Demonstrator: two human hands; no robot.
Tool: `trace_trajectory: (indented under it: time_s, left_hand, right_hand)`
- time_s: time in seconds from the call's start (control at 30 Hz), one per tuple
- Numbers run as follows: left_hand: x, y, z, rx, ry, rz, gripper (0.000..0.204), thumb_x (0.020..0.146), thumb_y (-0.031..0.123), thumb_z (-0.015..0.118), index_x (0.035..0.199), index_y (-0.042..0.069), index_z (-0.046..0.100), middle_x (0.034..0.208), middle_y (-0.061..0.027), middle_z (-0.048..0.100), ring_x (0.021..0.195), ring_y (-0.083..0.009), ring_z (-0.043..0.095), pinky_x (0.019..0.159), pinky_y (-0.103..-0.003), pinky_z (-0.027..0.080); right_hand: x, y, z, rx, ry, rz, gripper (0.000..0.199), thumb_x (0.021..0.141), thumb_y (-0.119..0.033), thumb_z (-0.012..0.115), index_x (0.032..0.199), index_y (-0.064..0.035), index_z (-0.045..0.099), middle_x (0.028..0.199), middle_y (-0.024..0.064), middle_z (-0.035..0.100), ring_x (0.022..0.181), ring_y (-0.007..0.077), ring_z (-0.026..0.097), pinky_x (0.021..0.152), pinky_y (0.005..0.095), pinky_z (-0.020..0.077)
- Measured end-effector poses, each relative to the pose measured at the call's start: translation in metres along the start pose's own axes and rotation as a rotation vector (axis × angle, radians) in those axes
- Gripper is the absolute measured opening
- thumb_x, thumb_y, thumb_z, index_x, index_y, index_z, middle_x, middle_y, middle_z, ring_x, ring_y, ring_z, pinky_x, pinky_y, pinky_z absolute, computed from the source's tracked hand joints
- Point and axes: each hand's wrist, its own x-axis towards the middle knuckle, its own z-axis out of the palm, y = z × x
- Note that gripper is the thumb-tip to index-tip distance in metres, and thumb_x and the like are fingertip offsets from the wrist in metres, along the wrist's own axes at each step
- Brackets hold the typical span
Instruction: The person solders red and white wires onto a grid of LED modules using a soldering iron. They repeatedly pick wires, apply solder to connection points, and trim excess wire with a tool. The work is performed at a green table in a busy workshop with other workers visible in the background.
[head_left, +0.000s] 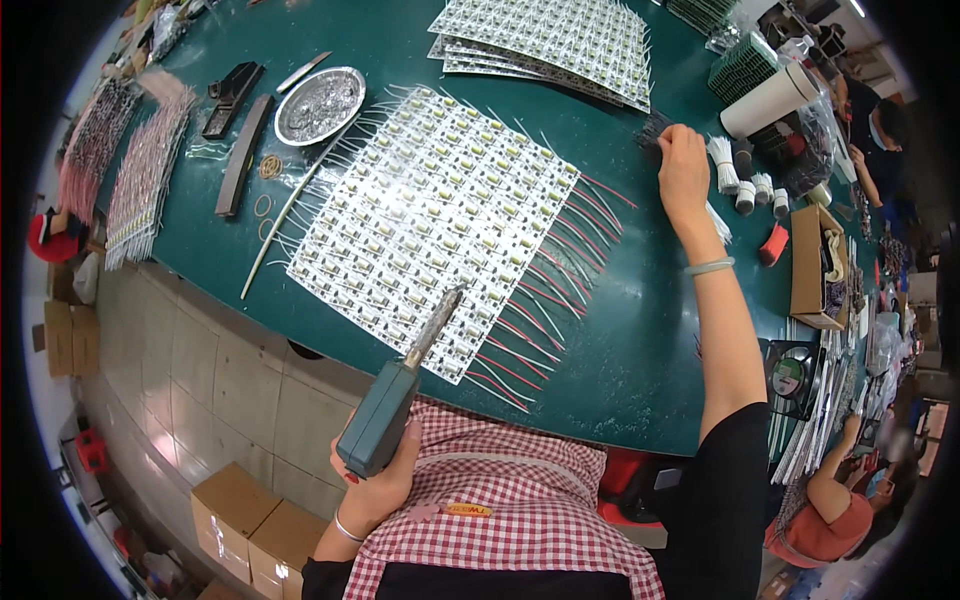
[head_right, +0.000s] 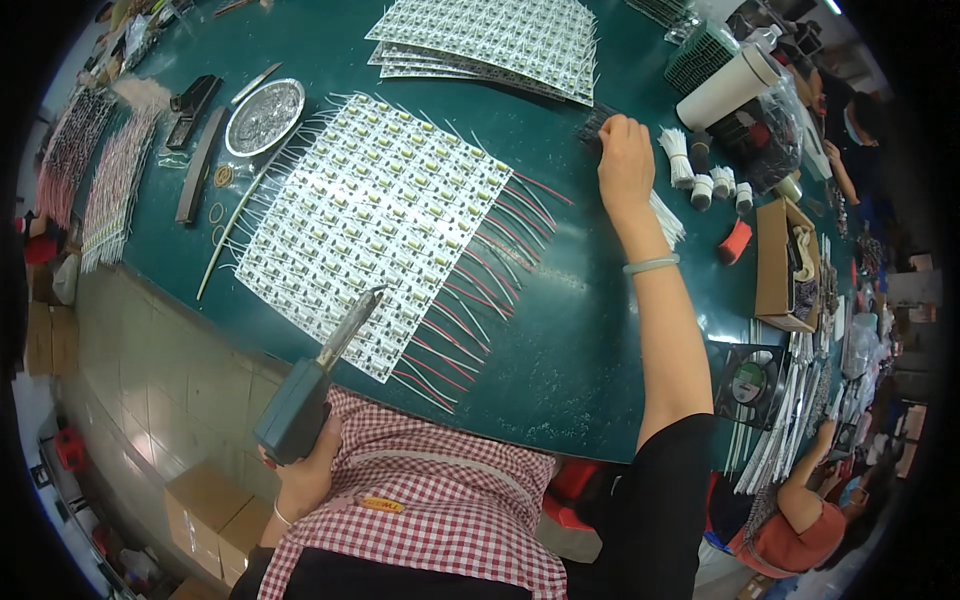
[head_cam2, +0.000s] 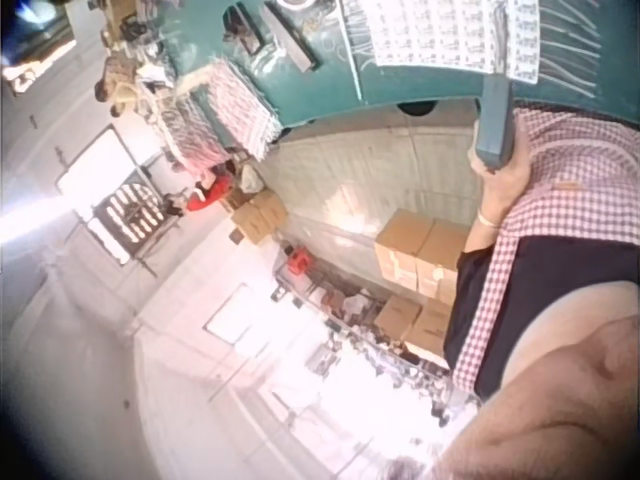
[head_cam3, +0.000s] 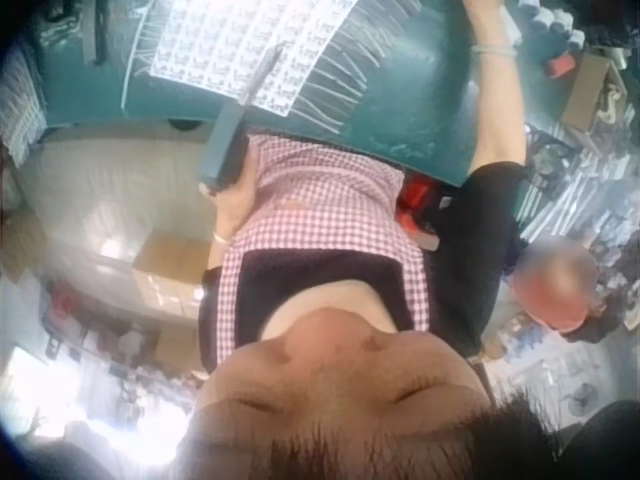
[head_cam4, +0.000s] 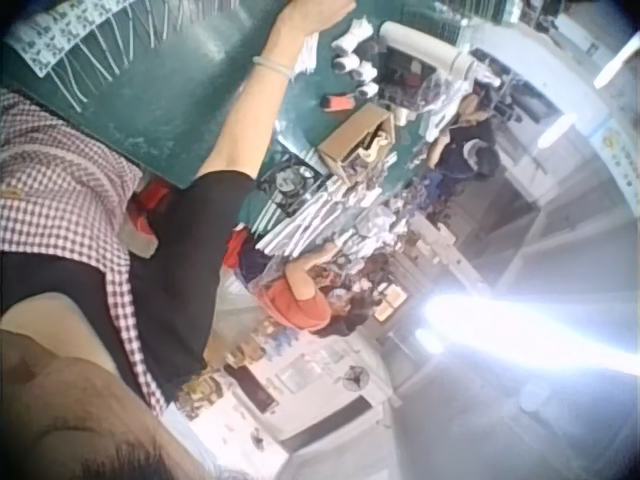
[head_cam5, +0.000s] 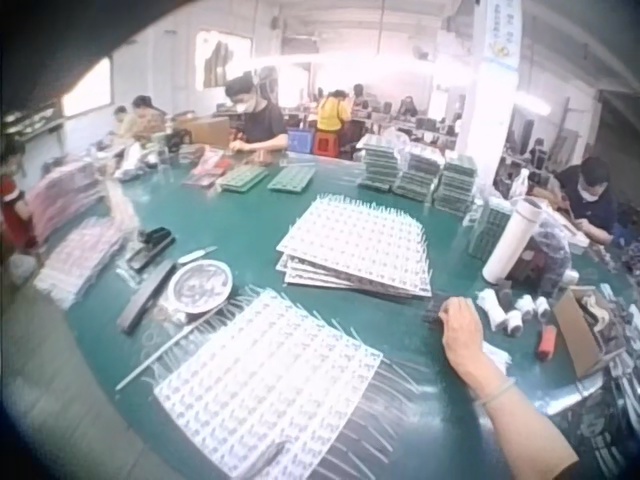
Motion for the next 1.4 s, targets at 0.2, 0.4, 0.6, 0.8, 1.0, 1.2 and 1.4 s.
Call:
trace_trajectory:
  time_s: [0.2,0.4,0.6,0.8,1.0,1.2,1.4]
  left_hand:
    - [0.002,-0.001,-0.001,-0.007,0.024,0.074,0.015,0.08,0.002,0.074,0.093,-0.002,0.068,0.082,-0.0086,0.067,0.065,-0.016,0.064,0.058,-0.028,0.051]
    - [-0.006,-0.014,0.0,0.044,0.062,0.145,0.016,0.078,0.004,0.075,0.092,-0.001,0.069,0.08,-0.0102,0.067,0.062,-0.0205,0.065,0.057,-0.029,0.051]
    - [-0.01,-0.016,-0.003,-0.038,0.047,0.069,0.014,0.08,0.007,0.075,0.091,0.0,0.069,0.078,-0.0099,0.067,0.06,-0.0212,0.064,0.057,-0.03,0.051]
    - [-0.016,-0.02,-0.003,-0.072,0.059,0.045,0.014,0.08,0.009,0.075,0.089,0.0,0.069,0.078,-0.0094,0.068,0.059,-0.0205,0.065,0.056,-0.03,0.05]
    - [-0.034,-0.028,-0.01,-0.098,-0.021,-0.062,0.028,0.085,0.007,0.073,0.111,-0.001,0.065,0.103,-0.0083,0.066,0.09,-0.017,0.062,0.08,-0.031,0.05]
    - [-0.036,-0.029,-0.008,-0.262,-0.005,-0.253,0.036,0.086,0.005,0.072,0.12,0.0,0.062,0.113,-0.0074,0.065,0.101,-0.016,0.061,0.088,-0.031,0.049]
    - [-0.036,-0.03,-0.011,-0.21,-0.023,-0.175,0.036,0.086,0.005,0.072,0.121,0.0,0.062,0.114,-0.0073,0.065,0.102,-0.0159,0.061,0.089,-0.03,0.049]
  right_hand:
    - [0.009,0.0,-0.014,0.194,-0.052,0.067,0.014,0.088,-0.003,0.061,0.1,-0.0042,0.057,0.093,0.0146,0.058,0.087,0.0368,0.06,0.075,0.0451,0.0487]
    - [0.013,-0.047,-0.071,0.146,-0.26,-0.06,0.017,0.086,0.002,0.058,0.102,-0.0033,0.057,0.097,0.0162,0.058,0.09,0.0377,0.061,0.073,0.0454,0.05]
    - [0.013,-0.098,-0.127,-0.001,-0.593,-0.296,0.02,0.076,0.004,0.06,0.094,-0.0023,0.058,0.094,0.0152,0.059,0.09,0.0338,0.063,0.073,0.0407,0.0531]
    - [-0.001,-0.104,-0.133,-0.066,-0.775,-0.515,0.011,0.073,0.003,0.058,0.084,-0.0002,0.059,0.086,0.0142,0.059,0.087,0.0327,0.062,0.073,0.0403,0.0532]
    - [-0.003,-0.102,-0.124,0.031,-0.773,-0.581,0.008,0.071,0.001,0.061,0.079,-0.0011,0.06,0.08,0.0161,0.061,0.086,0.0335,0.063,0.071,0.0403,0.0533]
    - [0.001,-0.102,-0.121,-0.083,-0.795,-0.578,0.004,0.069,0.0,0.064,0.071,-0.0029,0.062,0.076,0.0172,0.064,0.08,0.0339,0.066,0.068,0.0396,0.0546]
    - [0.001,-0.111,-0.12,-0.298,-0.917,-0.605,0.01,0.068,-0.002,0.069,0.075,-0.0093,0.07,0.08,0.0101,0.069,0.083,0.0274,0.069,0.067,0.0363,0.0545]
